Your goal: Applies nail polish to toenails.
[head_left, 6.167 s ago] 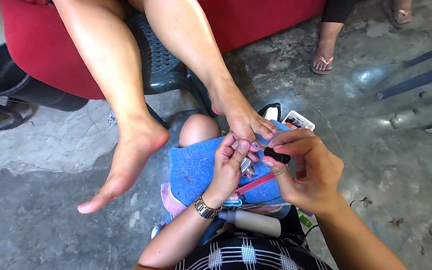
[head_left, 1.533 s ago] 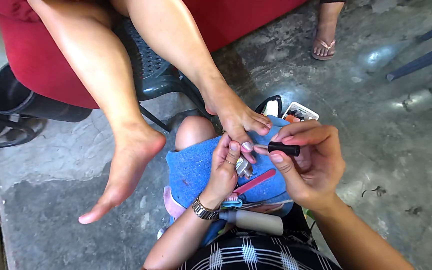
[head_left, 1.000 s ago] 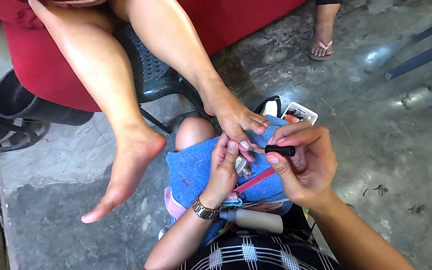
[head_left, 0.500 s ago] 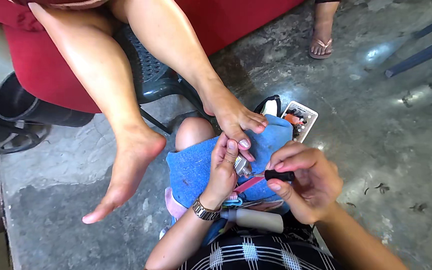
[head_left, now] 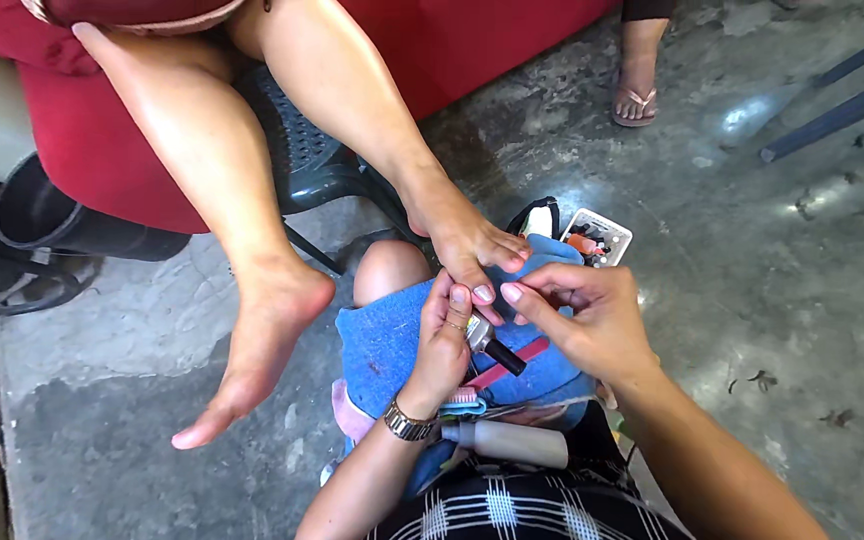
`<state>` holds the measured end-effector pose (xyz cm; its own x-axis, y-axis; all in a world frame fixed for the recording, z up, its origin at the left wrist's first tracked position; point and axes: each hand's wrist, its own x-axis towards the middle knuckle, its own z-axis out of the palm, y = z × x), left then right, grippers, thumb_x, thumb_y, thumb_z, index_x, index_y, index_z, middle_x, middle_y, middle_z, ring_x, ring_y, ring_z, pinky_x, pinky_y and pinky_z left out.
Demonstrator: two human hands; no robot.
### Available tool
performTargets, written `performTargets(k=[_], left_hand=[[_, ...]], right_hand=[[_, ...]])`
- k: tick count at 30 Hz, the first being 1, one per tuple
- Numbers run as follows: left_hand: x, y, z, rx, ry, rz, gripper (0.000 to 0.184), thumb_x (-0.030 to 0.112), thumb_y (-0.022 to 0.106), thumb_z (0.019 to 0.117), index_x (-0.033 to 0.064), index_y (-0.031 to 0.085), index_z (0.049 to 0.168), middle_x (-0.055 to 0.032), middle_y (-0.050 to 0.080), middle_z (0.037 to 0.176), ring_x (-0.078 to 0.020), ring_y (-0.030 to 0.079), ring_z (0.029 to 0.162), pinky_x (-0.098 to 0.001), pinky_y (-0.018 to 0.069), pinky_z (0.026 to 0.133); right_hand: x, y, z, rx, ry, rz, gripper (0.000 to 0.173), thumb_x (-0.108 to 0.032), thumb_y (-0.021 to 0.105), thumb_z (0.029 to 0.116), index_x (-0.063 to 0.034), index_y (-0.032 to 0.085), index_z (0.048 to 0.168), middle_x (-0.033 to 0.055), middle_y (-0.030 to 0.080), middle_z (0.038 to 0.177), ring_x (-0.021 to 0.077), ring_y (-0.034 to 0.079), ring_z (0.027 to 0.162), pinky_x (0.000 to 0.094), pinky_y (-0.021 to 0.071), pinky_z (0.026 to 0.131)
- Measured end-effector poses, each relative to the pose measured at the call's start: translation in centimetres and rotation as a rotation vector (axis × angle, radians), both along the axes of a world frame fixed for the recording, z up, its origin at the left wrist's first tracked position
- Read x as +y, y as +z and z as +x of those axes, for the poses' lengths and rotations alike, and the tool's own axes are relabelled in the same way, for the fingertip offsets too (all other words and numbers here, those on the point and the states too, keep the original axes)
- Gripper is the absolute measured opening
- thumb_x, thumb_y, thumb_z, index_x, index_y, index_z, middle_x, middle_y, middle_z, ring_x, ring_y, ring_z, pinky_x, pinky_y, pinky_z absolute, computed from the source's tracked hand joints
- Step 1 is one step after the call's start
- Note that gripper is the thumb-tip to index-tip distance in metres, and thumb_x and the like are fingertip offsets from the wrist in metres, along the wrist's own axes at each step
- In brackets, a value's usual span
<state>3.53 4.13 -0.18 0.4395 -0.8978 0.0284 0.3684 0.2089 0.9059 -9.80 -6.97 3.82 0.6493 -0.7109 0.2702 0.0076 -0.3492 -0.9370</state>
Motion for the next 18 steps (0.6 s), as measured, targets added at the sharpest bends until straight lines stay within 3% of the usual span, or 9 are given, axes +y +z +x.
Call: performTargets(k=[4, 10, 18], left_hand=[[0.0, -0.4, 0.2, -0.019, -0.006, -0.031, 0.024, 0.035, 0.041, 0.1099, 0.0193, 0.058, 0.114, 0.0027, 0.063, 0.082, -0.0059, 0.063, 0.070, -0.0220, 0.0554, 0.064], [-0.1, -0.5, 0.3, -0.008, -0.023, -0.059, 0.024, 0.035, 0.041, 0.1099, 0.0186, 0.057, 0.116, 0.0028, 0.062, 0.083, -0.0059, 0.062, 0.069, -0.0216, 0.0556, 0.063], [0.0, -0.4, 0.4, -0.017, -0.013, -0.034, 0.024, 0.032, 0.039, 0.1105, 0.0181, 0.057, 0.115, 0.0023, 0.063, 0.082, -0.0062, 0.063, 0.068, -0.0221, 0.0558, 0.062]], right_hand=[[-0.4, 1.1, 0.8, 0.108, -0.043, -0.116, 0.015, -0.022, 0.072, 0.0901, -0.0113, 0.074, 0.079, -0.0099, 0.060, 0.057, -0.0052, 0.054, 0.048, 0.0133, 0.0453, 0.043], [-0.7, 1.6, 1.2, 0.161, -0.069, -0.244, 0.018, -0.023, 0.076, 0.0867, -0.0125, 0.072, 0.072, -0.0117, 0.052, 0.055, -0.0080, 0.043, 0.048, 0.0118, 0.0337, 0.044], [-0.8, 1.7, 1.3, 0.160, -0.065, -0.283, 0.018, -0.021, 0.076, 0.0854, -0.0117, 0.072, 0.071, -0.0111, 0.051, 0.054, -0.0080, 0.042, 0.048, 0.0118, 0.0326, 0.044]])
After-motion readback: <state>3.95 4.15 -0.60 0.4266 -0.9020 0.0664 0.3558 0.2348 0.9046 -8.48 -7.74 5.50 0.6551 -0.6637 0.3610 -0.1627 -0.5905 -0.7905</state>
